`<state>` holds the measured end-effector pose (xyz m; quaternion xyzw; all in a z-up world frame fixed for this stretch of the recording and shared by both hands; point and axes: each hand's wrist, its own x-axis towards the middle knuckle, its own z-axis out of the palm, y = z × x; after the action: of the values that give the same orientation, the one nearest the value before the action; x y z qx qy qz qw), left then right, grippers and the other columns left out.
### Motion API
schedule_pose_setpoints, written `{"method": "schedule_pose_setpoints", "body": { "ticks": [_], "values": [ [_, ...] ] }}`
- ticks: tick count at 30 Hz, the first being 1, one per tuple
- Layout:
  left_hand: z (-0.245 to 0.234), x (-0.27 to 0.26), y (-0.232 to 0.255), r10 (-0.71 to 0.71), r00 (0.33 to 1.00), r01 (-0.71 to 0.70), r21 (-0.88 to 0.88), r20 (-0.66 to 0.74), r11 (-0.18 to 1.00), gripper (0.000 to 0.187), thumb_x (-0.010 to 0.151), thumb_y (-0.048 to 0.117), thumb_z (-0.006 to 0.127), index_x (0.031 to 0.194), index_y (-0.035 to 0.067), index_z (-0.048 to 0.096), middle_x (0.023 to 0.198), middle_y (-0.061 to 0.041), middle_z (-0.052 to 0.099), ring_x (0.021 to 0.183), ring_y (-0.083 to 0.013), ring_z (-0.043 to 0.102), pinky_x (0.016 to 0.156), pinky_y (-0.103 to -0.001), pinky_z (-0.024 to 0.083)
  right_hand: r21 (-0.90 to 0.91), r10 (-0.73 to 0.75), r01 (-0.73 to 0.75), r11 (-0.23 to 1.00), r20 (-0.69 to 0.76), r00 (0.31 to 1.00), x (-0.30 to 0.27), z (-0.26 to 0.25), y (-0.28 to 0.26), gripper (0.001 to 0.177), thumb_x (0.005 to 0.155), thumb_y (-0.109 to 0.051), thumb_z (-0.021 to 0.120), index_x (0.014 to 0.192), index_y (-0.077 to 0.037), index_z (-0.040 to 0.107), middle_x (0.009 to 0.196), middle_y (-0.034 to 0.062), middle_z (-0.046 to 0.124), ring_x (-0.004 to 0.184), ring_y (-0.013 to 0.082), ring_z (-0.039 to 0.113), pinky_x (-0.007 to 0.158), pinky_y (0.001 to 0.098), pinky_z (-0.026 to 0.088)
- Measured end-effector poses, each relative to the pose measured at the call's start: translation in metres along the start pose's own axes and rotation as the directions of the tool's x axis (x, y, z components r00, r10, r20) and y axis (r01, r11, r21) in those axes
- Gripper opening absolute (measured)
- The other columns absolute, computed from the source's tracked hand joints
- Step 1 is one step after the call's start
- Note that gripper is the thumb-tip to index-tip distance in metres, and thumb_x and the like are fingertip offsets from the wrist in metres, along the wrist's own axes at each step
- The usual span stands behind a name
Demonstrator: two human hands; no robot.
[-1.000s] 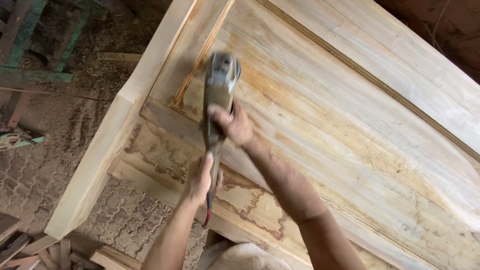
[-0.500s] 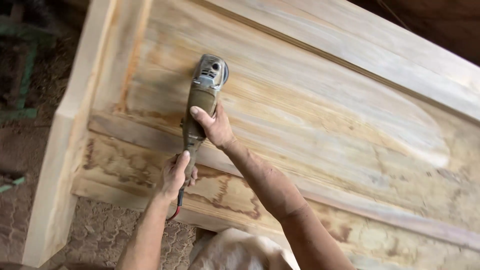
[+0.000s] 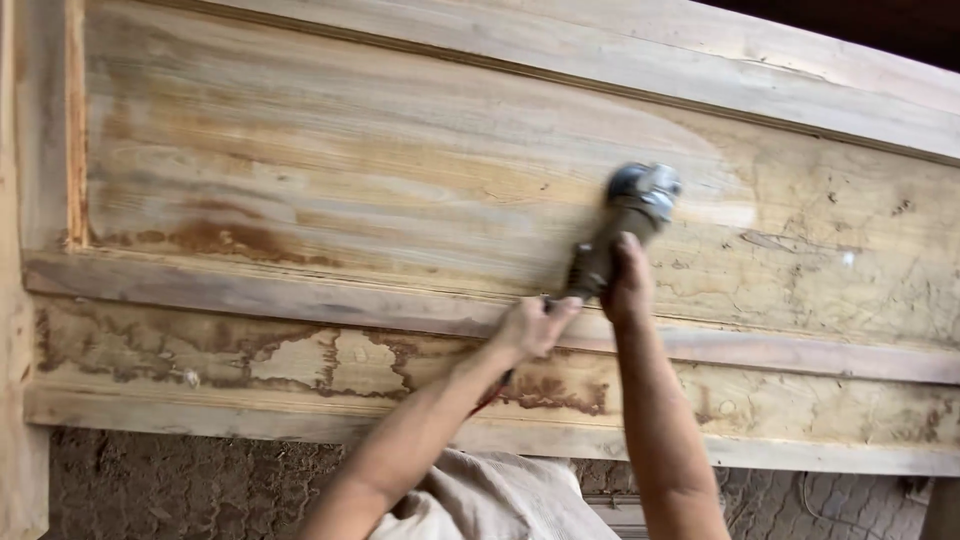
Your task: Using a power sander to smooth the surface of a large wooden door or panel in a workshop.
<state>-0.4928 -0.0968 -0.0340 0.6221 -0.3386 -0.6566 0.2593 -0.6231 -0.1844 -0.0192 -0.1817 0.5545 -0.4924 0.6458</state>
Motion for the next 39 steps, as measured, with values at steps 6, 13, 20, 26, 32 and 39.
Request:
{"method": "schedule_pose_setpoints", "body": {
  "ticks": [6, 13, 20, 26, 32, 39],
  "values": [
    [-0.037, 0.0, 0.046, -0.109, 0.976, 0.078, 0.161, 0.191, 0.984, 0.081, 0.086, 0.082, 0.05, 0.074, 0.005, 0.067, 0.068, -0.018, 0.068, 0.07, -0.0352, 0.073, 0.068, -0.046, 0.056, 0.285, 0.027, -0.005, 0.959, -0.074, 0.997, -0.003, -0.005, 0.004, 0.017, 0.096, -0.02, 0.068, 0.105, -0.006, 0.067, 0.11, 0.025, 0.074, 0.095, 0.0376, 0.076, 0.086, 0.0512, 0.065],
    [-0.194, -0.029, 0.01, -0.123, 0.985, 0.108, -0.122, -0.118, 0.987, 0.058, 0.089, 0.061, 0.066, 0.058, 0.013, 0.059, 0.047, -0.008, 0.058, 0.043, -0.0211, 0.063, 0.04, -0.033, 0.048, -0.061, 0.01, 0.003, 0.998, 0.209, 0.978, 0.01, 0.181, 0.085, 0.014, 0.096, -0.021, 0.067, 0.098, -0.008, 0.066, 0.091, 0.0233, 0.068, 0.083, 0.0293, 0.069, 0.076, 0.0491, 0.06],
    [-0.389, -0.102, -0.006, -0.295, 0.82, 0.107, -0.376, -0.489, 0.92, 0.055, 0.096, 0.062, 0.055, 0.077, 0.01, 0.056, 0.053, -0.008, 0.062, 0.043, -0.0167, 0.064, 0.039, -0.025, 0.053, -0.444, 0.272, -0.015, 0.896, 0.521, 0.809, -0.034, 0.457, 0.155, 0.035, 0.082, -0.04, 0.085, 0.109, -0.021, 0.075, 0.088, 0.0067, 0.077, 0.069, 0.02, 0.074, 0.053, 0.038, 0.063],
    [-0.456, -0.128, -0.013, -0.299, 0.746, -0.03, -0.478, -0.595, 0.878, 0.067, 0.103, 0.058, 0.048, 0.065, 0.004, 0.06, 0.047, -0.013, 0.059, 0.035, -0.0203, 0.059, 0.033, -0.032, 0.047, -0.409, 0.365, -0.154, 0.899, 0.508, 0.78, -0.047, 0.524, 0.243, 0.051, 0.07, -0.035, 0.093, 0.106, -0.006, 0.072, 0.09, 0.0145, 0.074, 0.085, 0.0253, 0.071, 0.079, 0.043, 0.06],
    [-0.38, -0.121, -0.028, -0.193, 0.841, 0.015, -0.334, -0.505, 0.942, 0.079, 0.103, 0.062, 0.051, 0.057, 0.0, 0.065, 0.041, -0.017, 0.054, 0.03, -0.0223, 0.054, 0.031, -0.033, 0.046, -0.483, 0.357, -0.125, 0.867, 0.426, 0.831, -0.044, 0.426, 0.182, 0.065, 0.071, -0.049, 0.088, 0.119, -0.011, 0.068, 0.108, 0.0188, 0.074, 0.105, 0.0329, 0.071, 0.095, 0.0504, 0.057],
    [-0.189, -0.084, 0.003, -0.21, 0.928, 0.141, -0.233, -0.307, 0.962, 0.064, 0.103, 0.048, 0.058, 0.063, -0.002, 0.062, 0.05, -0.02, 0.06, 0.036, -0.0245, 0.06, 0.033, -0.035, 0.05, -0.169, 0.159, -0.116, 0.979, 0.263, 0.952, -0.032, 0.193, 0.083, 0.057, 0.084, -0.031, 0.084, 0.129, -0.003, 0.063, 0.112, 0.0212, 0.068, 0.105, 0.0296, 0.065, 0.096, 0.0514, 0.054]
  ]
}}
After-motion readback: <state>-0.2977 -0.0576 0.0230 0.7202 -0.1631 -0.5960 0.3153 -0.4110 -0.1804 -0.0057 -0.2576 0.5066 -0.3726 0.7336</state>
